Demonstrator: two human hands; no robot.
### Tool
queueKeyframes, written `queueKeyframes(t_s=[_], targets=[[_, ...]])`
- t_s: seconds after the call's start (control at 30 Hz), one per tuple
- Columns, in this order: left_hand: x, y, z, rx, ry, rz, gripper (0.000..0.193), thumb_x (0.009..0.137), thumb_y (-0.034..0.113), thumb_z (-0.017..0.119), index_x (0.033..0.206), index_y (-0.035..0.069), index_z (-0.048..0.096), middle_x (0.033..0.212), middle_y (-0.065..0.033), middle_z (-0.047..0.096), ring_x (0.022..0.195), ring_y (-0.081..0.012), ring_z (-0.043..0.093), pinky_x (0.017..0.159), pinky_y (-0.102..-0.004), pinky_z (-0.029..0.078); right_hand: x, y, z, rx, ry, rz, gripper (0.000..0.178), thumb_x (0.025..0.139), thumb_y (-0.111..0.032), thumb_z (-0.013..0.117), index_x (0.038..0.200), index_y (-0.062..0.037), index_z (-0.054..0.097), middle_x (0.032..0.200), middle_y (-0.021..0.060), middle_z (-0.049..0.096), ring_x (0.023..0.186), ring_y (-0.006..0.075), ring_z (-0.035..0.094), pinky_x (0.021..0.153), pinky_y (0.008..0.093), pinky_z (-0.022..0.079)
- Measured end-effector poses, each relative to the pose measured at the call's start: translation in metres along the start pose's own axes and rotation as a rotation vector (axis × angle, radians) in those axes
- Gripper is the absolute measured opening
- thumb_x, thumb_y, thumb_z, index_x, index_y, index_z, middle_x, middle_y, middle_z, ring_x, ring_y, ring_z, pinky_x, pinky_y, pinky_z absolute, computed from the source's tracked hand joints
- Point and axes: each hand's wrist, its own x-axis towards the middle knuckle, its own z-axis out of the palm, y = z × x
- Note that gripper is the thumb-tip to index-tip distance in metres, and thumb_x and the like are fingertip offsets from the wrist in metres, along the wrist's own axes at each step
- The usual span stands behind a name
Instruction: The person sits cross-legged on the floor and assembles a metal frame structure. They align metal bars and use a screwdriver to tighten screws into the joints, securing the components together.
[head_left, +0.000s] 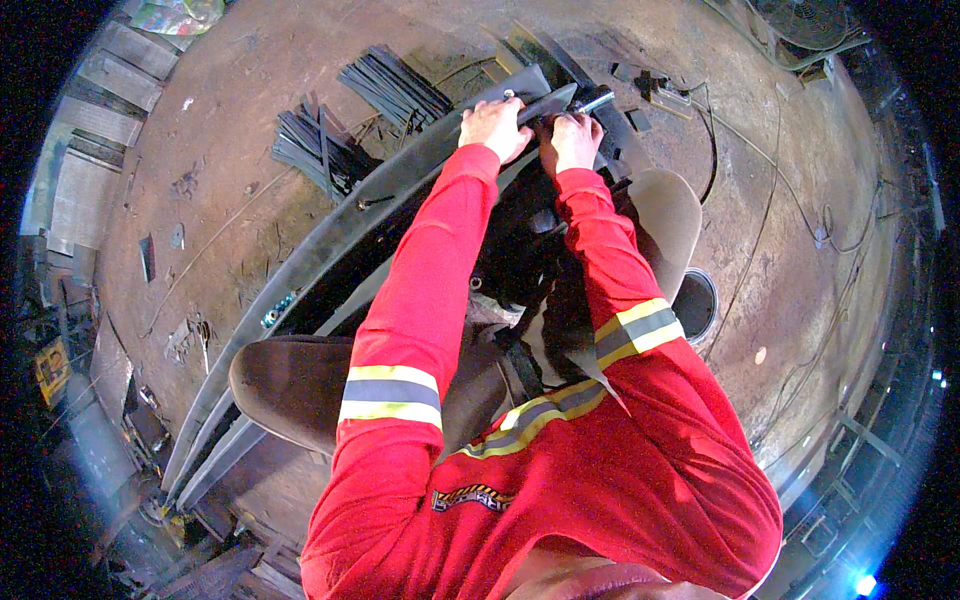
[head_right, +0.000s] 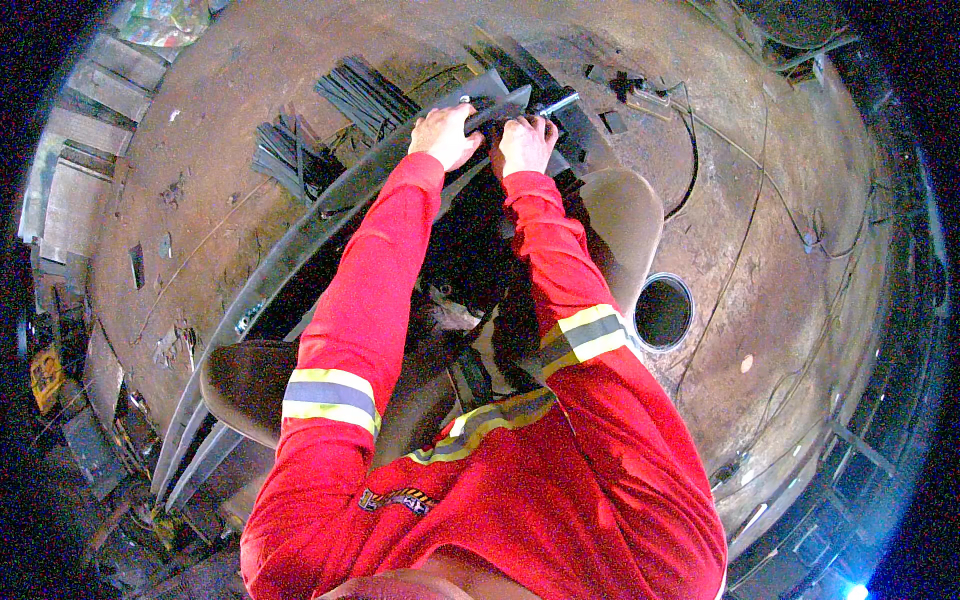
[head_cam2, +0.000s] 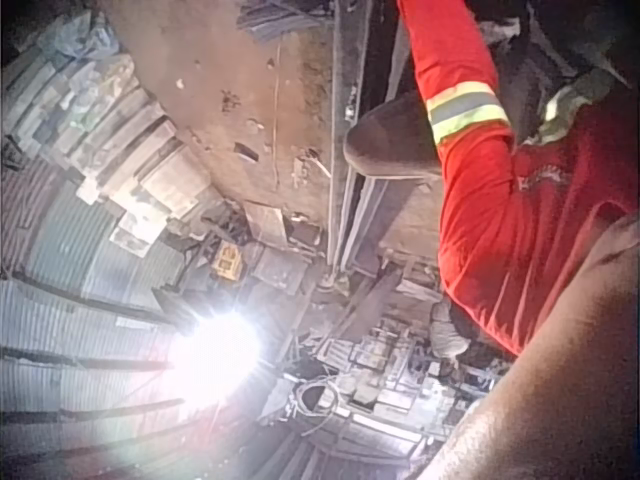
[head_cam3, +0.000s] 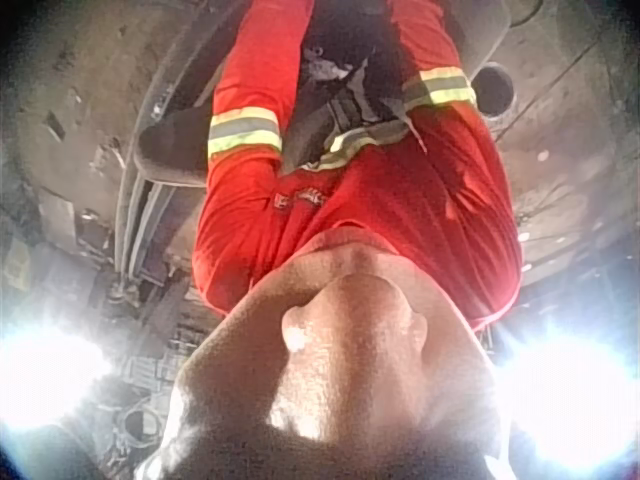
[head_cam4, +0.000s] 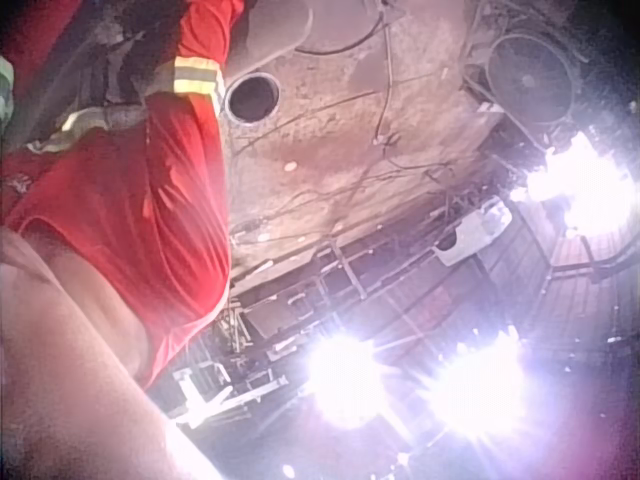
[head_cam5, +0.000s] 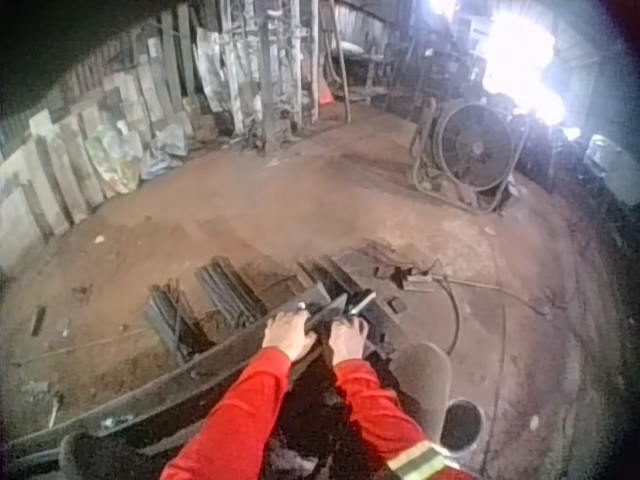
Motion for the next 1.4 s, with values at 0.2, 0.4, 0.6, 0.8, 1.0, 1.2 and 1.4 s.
queueKeyframes(t_s=[0.2,0.4,0.6,0.8,1.0,1.2,1.4], targets=[[0.001,0.003,0.0,0.01,-0.017,-0.002,0.048,0.073,0.033,0.063,0.115,0.013,0.055,0.107,-0.0147,0.06,0.105,-0.0301,0.054,0.09,-0.0462,0.041,0.001,-0.002,0.0,-0.087,-0.048,0.038,0.024,0.069,-0.026,0.059,0.081,-0.0066,0.066,0.097,0.0079,0.063,0.108,0.0266,0.049,0.099,0.0505,0.026],[0.001,0.001,0.0,0.011,-0.016,-0.001,0.047,0.073,0.034,0.063,0.115,0.012,0.055,0.107,-0.0142,0.061,0.105,-0.0302,0.054,0.09,-0.0454,0.041,0.001,-0.007,-0.012,-0.103,-0.164,0.005,0.023,0.073,-0.023,0.055,0.084,-0.0057,0.065,0.101,0.0111,0.061,0.109,0.0283,0.048,0.099,0.0507,0.026],[0.001,0.002,0.002,0.011,0.028,0.004,0.039,0.073,0.034,0.065,0.104,0.013,0.056,0.101,-0.0097,0.061,0.101,-0.0294,0.055,0.087,-0.0447,0.041,0.002,-0.003,0.004,-0.103,0.099,0.063,0.023,0.073,-0.021,0.054,0.084,-0.0043,0.065,0.106,0.0154,0.057,0.111,0.0332,0.046,0.101,0.0464,0.026],[0.001,0.001,0.0,0.014,-0.023,-0.02,0.038,0.073,0.034,0.064,0.105,0.013,0.056,0.102,-0.0096,0.061,0.103,-0.0289,0.054,0.087,-0.0441,0.041,-0.003,-0.008,-0.01,-0.041,-0.049,0.003,0.03,0.073,-0.022,0.055,0.092,-0.0003,0.062,0.107,0.0169,0.057,0.112,0.0358,0.044,0.1,0.0479,0.027],[0.0,0.003,0.001,-0.006,0.004,-0.015,0.039,0.073,0.034,0.064,0.105,0.014,0.056,0.102,-0.0098,0.061,0.102,-0.029,0.055,0.087,-0.0448,0.041,-0.001,-0.011,-0.012,-0.043,0.087,0.089,0.035,0.079,-0.034,0.057,0.09,-0.0021,0.065,0.105,0.0174,0.058,0.112,0.035,0.044,0.099,0.0464,0.028],[0.002,-0.001,0.003,0.017,-0.007,-0.003,0.047,0.073,0.034,0.065,0.114,0.014,0.054,0.103,-0.014,0.062,0.101,-0.0304,0.056,0.087,-0.0456,0.043,-0.001,-0.006,-0.003,-0.085,0.0,0.036,0.032,0.079,-0.029,0.054,0.091,-0.0011,0.064,0.108,0.0182,0.057,0.112,0.0363,0.045,0.102,0.0468,0.028],[0.002,0.002,0.0,-0.003,-0.025,-0.017,0.039,0.073,0.033,0.064,0.105,0.013,0.055,0.099,-0.0115,0.062,0.1,-0.0303,0.055,0.087,-0.0451,0.041,-0.003,-0.007,-0.009,-0.093,0.039,0.025,0.034,0.075,-0.031,0.056,0.091,-0.0019,0.064,0.108,0.019,0.057,0.113,0.0376,0.044,0.103,0.0489,0.026]])
